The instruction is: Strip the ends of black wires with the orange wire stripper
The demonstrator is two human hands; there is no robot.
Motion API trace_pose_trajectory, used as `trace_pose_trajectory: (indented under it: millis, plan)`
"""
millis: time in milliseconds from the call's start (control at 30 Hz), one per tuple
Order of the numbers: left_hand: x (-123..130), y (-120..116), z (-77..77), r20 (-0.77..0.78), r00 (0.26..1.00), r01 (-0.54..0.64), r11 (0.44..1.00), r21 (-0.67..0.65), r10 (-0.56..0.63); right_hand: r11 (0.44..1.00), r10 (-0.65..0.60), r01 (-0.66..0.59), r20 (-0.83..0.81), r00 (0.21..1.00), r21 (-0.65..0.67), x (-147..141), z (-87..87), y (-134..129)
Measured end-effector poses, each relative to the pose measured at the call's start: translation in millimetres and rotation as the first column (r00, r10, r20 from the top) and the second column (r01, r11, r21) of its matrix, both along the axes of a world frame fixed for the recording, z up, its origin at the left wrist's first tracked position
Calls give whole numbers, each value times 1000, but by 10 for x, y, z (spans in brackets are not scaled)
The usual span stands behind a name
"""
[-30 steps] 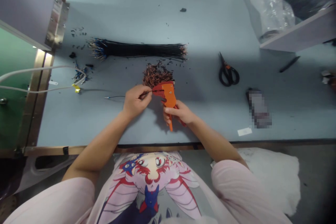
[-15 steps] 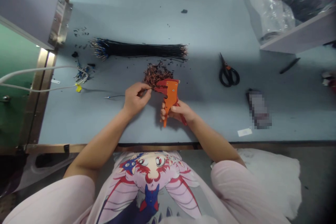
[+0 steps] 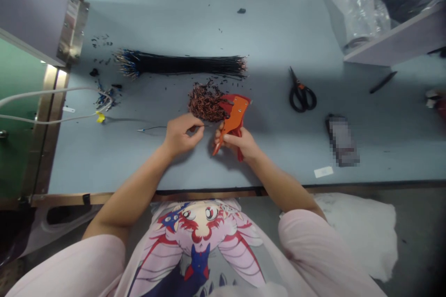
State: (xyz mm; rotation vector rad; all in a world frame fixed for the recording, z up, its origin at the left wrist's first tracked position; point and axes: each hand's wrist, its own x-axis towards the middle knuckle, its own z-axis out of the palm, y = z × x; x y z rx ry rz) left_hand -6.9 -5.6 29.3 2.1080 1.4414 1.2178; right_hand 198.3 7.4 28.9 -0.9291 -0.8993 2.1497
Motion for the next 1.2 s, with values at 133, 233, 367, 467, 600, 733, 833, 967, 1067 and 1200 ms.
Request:
trace_pose_trajectory:
  millis: [133, 233, 367, 467, 600, 733, 833, 967, 1067, 1200]
  plan:
    - [86, -71, -13, -73, 983, 165, 986, -25, -166, 986, -93, 73, 130, 987, 147, -20, 21, -15]
    - [132, -107, -14, -76, 976, 205, 978, -24, -206, 980, -119, 91, 154, 981, 175, -26, 63, -33]
    - [149, -114, -5, -46, 978, 201, 979, -24, -202, 989, -81, 61, 144, 986, 136, -33, 100, -36]
    - [163, -116, 1, -55, 980, 190, 981, -36, -192, 993, -52, 39, 115, 992, 114, -42, 96, -37]
    - [132, -107, 31, -72, 972, 220, 975, -34, -222, 994, -52, 40, 114, 992, 101, -55, 73, -43]
    - [-67, -24, 94, 57, 998, -41, 998, 39, 39, 991, -133, 131, 58, 989, 28, -33, 56, 13]
    - [-212, 61, 97, 214, 913, -348, 937, -33, 347, 979, -205, 206, 49, 977, -8, 6, 54, 86]
    - [-183, 96, 14, 159, 927, -331, 940, -79, 339, 975, -222, 220, 79, 972, 33, 37, 82, 131]
    - [-72, 60, -43, 10, 985, -173, 984, -32, 174, 968, -223, 214, 55, 973, 132, 44, 120, 125]
    - [-4, 17, -66, -103, 992, -79, 997, -10, 78, 958, -239, 226, 53, 970, 174, 60, 129, 119]
